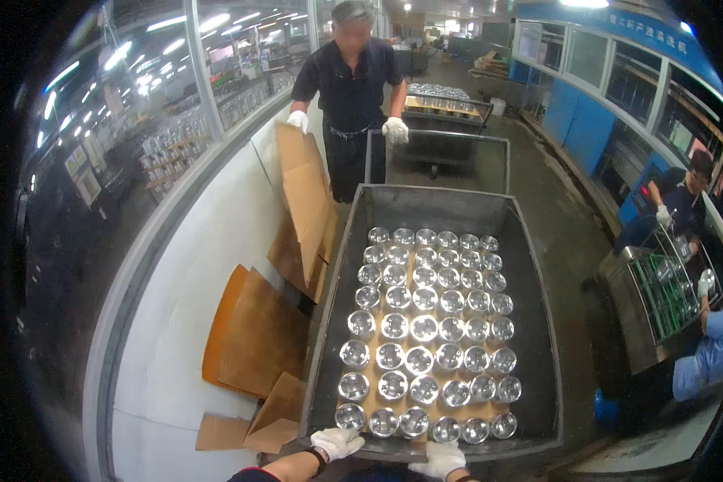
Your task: Transfer metal piston-like parts from a green plastic grid to a large metal bin, layering them with cardboard.
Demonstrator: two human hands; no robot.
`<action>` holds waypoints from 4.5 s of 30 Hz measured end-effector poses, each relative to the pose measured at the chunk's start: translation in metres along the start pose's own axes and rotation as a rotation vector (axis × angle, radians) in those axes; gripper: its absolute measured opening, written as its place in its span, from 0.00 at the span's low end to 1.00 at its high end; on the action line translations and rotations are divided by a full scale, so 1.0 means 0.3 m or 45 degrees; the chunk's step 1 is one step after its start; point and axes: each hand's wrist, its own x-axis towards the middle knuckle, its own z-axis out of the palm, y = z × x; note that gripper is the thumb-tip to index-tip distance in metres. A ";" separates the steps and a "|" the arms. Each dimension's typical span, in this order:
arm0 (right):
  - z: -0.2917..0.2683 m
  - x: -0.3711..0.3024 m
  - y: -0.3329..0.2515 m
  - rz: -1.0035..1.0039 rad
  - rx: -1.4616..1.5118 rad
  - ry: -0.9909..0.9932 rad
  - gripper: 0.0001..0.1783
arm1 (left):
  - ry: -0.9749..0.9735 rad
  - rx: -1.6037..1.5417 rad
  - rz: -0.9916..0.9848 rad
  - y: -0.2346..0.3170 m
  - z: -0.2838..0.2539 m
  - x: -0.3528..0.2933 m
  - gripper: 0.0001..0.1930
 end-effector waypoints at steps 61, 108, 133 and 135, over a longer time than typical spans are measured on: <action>0.222 0.919 0.768 0.336 3.070 0.983 0.28 | 0.575 -1.603 -0.612 -0.077 -0.054 0.214 0.17; -0.065 0.302 0.389 0.382 0.355 0.127 0.46 | -0.201 0.548 -0.259 -0.223 0.148 0.775 0.53; -0.076 0.268 0.462 0.216 0.340 -0.381 0.55 | 0.235 0.649 -0.256 -0.145 0.025 0.862 0.71; 0.001 0.148 0.394 0.259 0.251 -0.237 0.50 | 0.090 0.666 -0.285 -0.143 -0.019 0.908 0.73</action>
